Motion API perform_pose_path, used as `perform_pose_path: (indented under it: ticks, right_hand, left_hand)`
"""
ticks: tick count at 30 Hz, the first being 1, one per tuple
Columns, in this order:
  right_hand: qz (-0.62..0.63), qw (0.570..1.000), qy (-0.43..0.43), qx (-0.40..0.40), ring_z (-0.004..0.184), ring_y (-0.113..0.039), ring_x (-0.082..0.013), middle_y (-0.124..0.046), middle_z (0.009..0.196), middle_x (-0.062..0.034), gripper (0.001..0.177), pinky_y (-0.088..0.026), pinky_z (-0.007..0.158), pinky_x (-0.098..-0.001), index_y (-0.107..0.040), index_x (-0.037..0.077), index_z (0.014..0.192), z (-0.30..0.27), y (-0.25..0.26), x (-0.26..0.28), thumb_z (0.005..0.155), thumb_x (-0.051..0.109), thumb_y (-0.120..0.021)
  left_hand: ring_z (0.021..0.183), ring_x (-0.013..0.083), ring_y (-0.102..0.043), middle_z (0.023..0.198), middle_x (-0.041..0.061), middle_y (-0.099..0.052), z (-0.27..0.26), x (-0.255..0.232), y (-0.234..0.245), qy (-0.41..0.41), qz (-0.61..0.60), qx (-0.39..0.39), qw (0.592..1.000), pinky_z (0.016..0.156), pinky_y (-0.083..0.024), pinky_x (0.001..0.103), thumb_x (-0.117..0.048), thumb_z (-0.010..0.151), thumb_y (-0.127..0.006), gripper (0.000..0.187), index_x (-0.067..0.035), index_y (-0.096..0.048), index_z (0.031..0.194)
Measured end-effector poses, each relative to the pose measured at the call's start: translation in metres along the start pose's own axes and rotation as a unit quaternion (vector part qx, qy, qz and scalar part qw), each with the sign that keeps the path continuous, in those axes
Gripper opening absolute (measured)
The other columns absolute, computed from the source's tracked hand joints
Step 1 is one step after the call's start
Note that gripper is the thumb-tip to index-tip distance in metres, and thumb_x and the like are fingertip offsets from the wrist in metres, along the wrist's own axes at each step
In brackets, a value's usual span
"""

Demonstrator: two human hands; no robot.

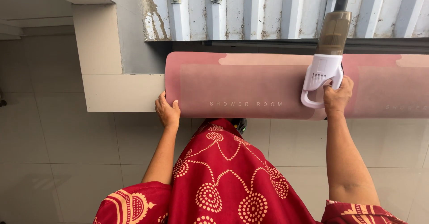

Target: Vacuuming a pink shower room mat with a handheld vacuum.

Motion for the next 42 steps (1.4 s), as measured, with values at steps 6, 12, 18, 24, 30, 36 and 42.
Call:
perform_pose_path:
  ticks: [6,12,18,24,30,36,42]
  right_hand:
    - [0.119,0.988,-0.102,0.003,0.092,-0.069,-0.0343,-0.058,0.112,-0.016,0.017,-0.064,0.076,-0.04,-0.06,0.003,0.096,-0.043,0.009,-0.005,0.085,0.013,-0.069]
    - [-0.06,0.997,0.039,-0.002,0.089,-0.072,-0.0362,-0.071,0.097,-0.0193,0.024,-0.057,0.081,-0.0466,-0.062,0.001,0.112,-0.098,0.039,0.032,0.09,0.005,-0.072]
    - [0.053,0.99,0.072,0.11,0.091,-0.073,-0.0321,-0.072,0.114,-0.0189,0.054,-0.059,0.081,-0.04,-0.056,0.009,0.136,-0.153,0.052,0.137,0.084,0.0,-0.064]
    - [0.034,0.969,0.12,0.211,0.094,-0.074,-0.0322,-0.072,0.117,-0.019,0.063,-0.059,0.08,-0.0421,-0.06,0.018,0.139,-0.196,0.046,0.204,0.081,-0.007,-0.063]
    - [-0.025,0.935,0.166,0.312,0.082,-0.069,-0.0334,-0.07,0.1,-0.0137,0.065,-0.056,0.074,-0.0474,-0.058,0.022,0.139,-0.216,0.03,0.251,0.08,-0.003,-0.061]
    - [-0.13,0.908,0.157,0.367,0.073,-0.065,-0.0323,-0.062,0.084,-0.0109,0.068,-0.054,0.068,-0.0495,-0.056,0.031,0.141,-0.226,0.013,0.275,0.08,0.001,-0.058]
    - [-0.193,0.889,0.139,0.391,0.072,-0.066,-0.0324,-0.063,0.084,-0.0116,0.066,-0.056,0.068,-0.05,-0.054,0.034,0.142,-0.235,0.012,0.305,0.083,0.005,-0.057]
  left_hand:
    - [0.125,0.0365,-0.054,0.132,0.013,-0.054,-0.006,0.0,0.001,0.026,0.051,0.002,0.998,0.095,-0.052,0.048,-0.023,0.084,-0.082,0.068,-0.019,-0.047,0.143]
    - [0.119,0.0322,-0.057,0.133,0.009,-0.055,-0.043,-0.04,0.025,-0.091,0.14,-0.051,0.985,0.095,-0.053,0.044,-0.013,0.086,-0.078,0.053,-0.024,-0.059,0.135]
    - [0.126,0.0333,-0.056,0.145,0.012,-0.051,-0.056,-0.02,-0.011,-0.155,0.134,0.016,0.979,0.099,-0.052,0.044,-0.008,0.089,-0.075,0.057,-0.017,-0.056,0.141]
    - [0.133,0.0345,-0.052,0.15,0.013,-0.047,-0.053,-0.028,-0.001,-0.157,0.127,0.108,0.973,0.106,-0.047,0.045,-0.008,0.082,-0.078,0.071,-0.016,-0.05,0.147]
    - [0.137,0.036,-0.049,0.156,0.017,-0.042,-0.052,-0.023,-0.006,-0.16,0.105,0.148,0.97,0.111,-0.044,0.044,-0.014,0.082,-0.081,0.073,-0.015,-0.049,0.148]
    - [0.139,0.0326,-0.048,0.163,0.011,-0.036,-0.052,-0.016,0.004,-0.144,0.085,0.2,0.965,0.112,-0.043,0.043,-0.013,0.084,-0.077,0.07,-0.017,-0.049,0.148]
    - [0.138,0.0335,-0.049,0.163,0.012,-0.035,-0.046,-0.008,-0.005,-0.178,0.093,0.223,0.954,0.111,-0.045,0.043,-0.014,0.086,-0.075,0.068,-0.017,-0.049,0.148]
Point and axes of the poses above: each hand's wrist, its own z-axis towards the middle knuckle, its own y-axis out of the back of the hand, x = y × z, the point moved 9 cm from there along z, towards the middle knuckle
